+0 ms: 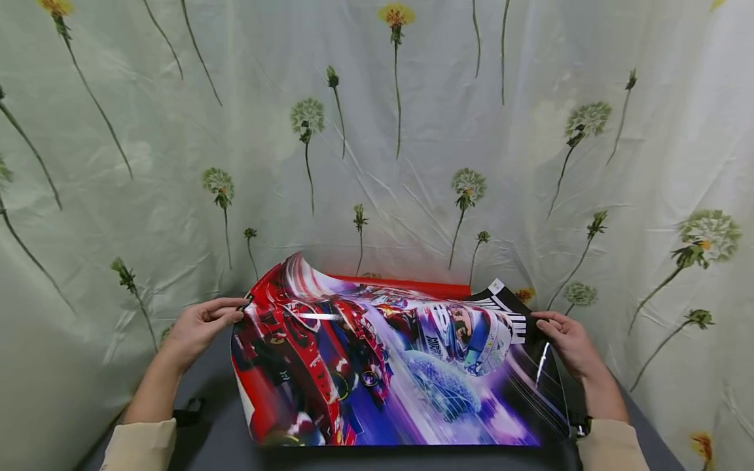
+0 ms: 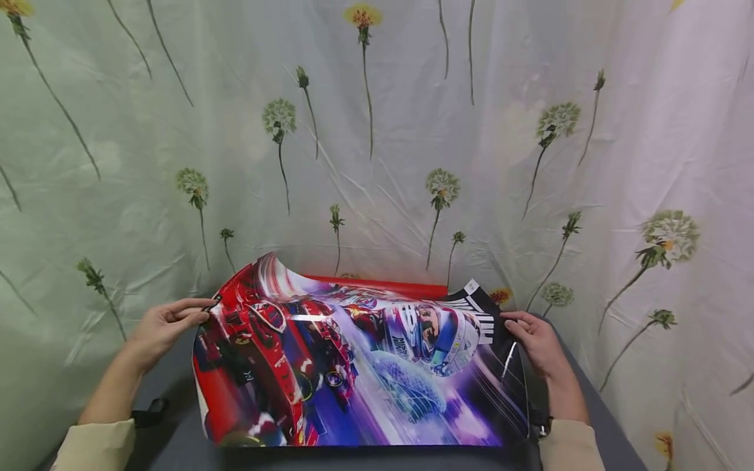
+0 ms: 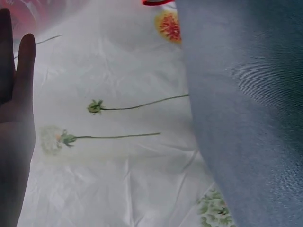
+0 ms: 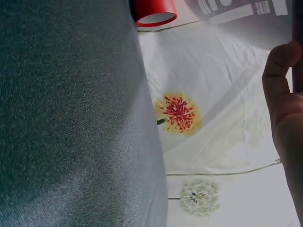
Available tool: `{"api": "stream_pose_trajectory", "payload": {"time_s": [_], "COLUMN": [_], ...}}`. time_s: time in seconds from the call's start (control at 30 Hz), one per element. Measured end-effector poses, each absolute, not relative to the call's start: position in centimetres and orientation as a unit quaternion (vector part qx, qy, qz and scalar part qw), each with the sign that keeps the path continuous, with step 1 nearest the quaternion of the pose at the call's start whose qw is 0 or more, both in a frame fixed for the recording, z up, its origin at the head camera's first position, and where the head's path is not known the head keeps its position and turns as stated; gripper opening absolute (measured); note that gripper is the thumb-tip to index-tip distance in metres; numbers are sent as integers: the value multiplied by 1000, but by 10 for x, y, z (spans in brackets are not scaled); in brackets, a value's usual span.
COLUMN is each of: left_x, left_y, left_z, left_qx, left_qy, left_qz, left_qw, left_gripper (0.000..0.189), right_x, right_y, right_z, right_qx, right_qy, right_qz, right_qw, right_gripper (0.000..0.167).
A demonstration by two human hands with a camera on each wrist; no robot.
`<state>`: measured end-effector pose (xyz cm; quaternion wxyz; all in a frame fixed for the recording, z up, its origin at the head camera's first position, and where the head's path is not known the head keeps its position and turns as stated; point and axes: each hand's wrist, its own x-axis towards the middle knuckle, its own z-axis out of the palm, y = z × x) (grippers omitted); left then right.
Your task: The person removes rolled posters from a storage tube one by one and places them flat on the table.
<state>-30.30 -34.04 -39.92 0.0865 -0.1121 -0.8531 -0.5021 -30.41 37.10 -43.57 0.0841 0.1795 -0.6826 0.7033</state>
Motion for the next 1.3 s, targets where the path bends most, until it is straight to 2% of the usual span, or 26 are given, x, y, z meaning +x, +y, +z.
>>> {"api": "stream_pose_trajectory", "payload": {"time_s": [0.2, 0.3, 0.47, 0.57, 0.67, 0.83, 1.03, 1.3], "left_x": [-309, -308, -309, -309, -309, -314, -323, -331], "left_y": [-338, -336, -331, -332, -336, -344, -348, -349], "left_z": [-398, -399, -399, -399, -402, -408, -423, -440], "left_qx": [-88, -87, -86, -85, -78, -70, -90, -125], "left_qy": [-861, -858, -851, -850, -855, -865, -897, -935], "left_qz": [-476, -467, -459, -459, -464, -481, -430, -331], "left_qw": [158, 195, 239, 243, 218, 128, 52, -12], "left_gripper": [33, 28, 26, 26, 28, 37, 33, 20], "right_x": [-309, -309, -308, -309, -309, -313, -320, -322], "right_y": [364, 361, 360, 359, 361, 366, 375, 383], "right_z": [-426, -427, -430, -430, -432, -435, -448, -461], "right_qx": [117, 106, 119, 112, 94, 68, 76, 135], "right_qy": [-709, -706, -706, -715, -739, -800, -865, -863], "right_qz": [680, 681, 677, 670, 650, 584, 493, 473], "right_qw": [144, 163, 168, 165, 152, 120, 42, -115], "right_gripper": [34, 37, 37, 33, 30, 14, 38, 41]}}
